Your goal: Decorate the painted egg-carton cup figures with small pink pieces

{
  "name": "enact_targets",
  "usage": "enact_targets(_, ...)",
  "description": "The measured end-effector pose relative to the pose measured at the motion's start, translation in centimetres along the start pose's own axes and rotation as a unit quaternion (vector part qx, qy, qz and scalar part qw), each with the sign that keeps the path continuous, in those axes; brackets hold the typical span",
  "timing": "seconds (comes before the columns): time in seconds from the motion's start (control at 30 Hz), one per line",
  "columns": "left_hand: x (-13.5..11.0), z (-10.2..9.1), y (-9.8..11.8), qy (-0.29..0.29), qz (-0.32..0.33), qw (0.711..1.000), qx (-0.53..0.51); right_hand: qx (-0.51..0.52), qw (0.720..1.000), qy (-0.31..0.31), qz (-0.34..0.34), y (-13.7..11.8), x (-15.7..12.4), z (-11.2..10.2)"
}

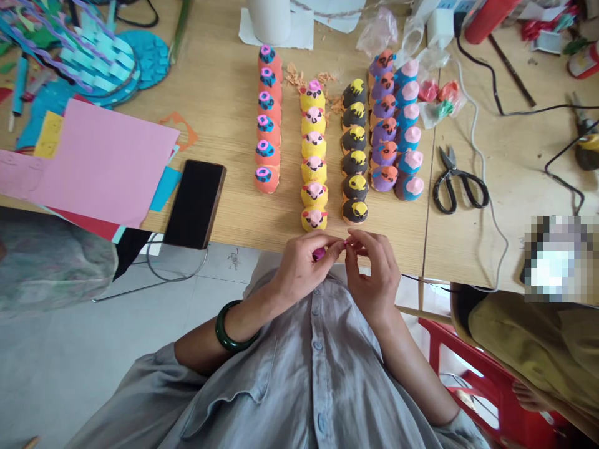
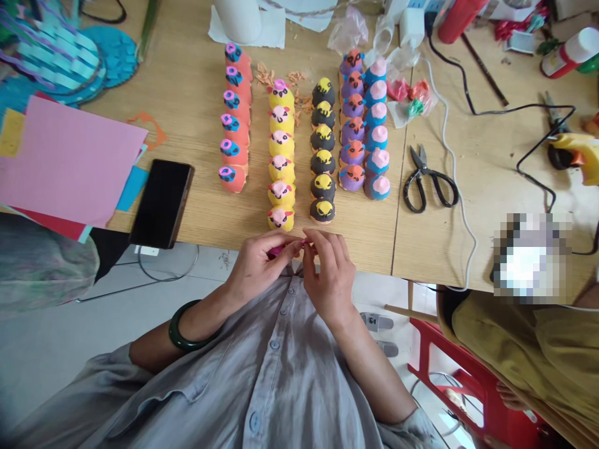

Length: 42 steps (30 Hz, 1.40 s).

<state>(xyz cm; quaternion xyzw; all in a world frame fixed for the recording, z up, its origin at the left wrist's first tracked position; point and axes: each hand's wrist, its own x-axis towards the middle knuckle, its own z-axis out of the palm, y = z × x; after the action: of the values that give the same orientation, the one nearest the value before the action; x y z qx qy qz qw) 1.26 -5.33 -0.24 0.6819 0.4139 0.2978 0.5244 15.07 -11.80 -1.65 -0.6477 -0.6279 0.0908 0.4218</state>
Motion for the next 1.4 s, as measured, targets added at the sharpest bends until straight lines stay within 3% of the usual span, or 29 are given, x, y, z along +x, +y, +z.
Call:
enact_targets(0.2,0.1,-0.1,0.0,-0.011,-0.002,1.000,0.001,-0.077,0.994,-0.038,-0.069,-0.1,0.3,-0.5)
enact_targets(0.33,0.3,-0.3,-0.1,-0.016,-0.024,0.999,-0.026,-0.033,0.996,-0.055,-0.061,-0.1,0.4,-0.8)
enact_targets(0.47,0.3,-0.5,0.1,-0.021,-0.068,0.995,-0.073,0.089,0.995,-0.028,0.029,-0.2,0.3,-1.1)
enact_targets(0.6,0.1,-0.4,0.4,-0.029,-0.110,0.985,-0.131,0.177,0.974,-0.029,0.137,-0.4,0.3,-1.3)
enact_targets(0.83,-0.1,-0.3,0.2,-0.050,-0.181,0.956,-0.225,0.215,0.958,0.018,0.187,-1.0,0.5,-1.0)
enact_targets(0.93,-0.2,-0.4,0.4,-0.018,-0.144,0.976,-0.160,0.295,0.914,0.015,0.280,-0.8,0.7,-0.8)
enact_targets(1.03,-0.3,-0.2,0.3,0.035,-0.042,0.996,-0.073,0.378,0.856,-0.004,0.353,-0.4,0.7,-0.6)
enact_targets(1.1,-0.2,0.0,0.1,0.057,0.030,0.997,-0.033,0.410,0.833,-0.012,0.370,-0.2,0.7,-0.5)
enact_targets(1.27,0.0,0.2,-0.5,0.085,0.140,0.986,0.043,0.424,0.824,-0.013,0.375,-0.4,0.7,-0.5)
enact_targets(1.4,-0.1,0.0,-0.3,0.088,0.142,0.983,0.071,0.434,0.813,-0.017,0.389,-0.6,0.9,-0.6)
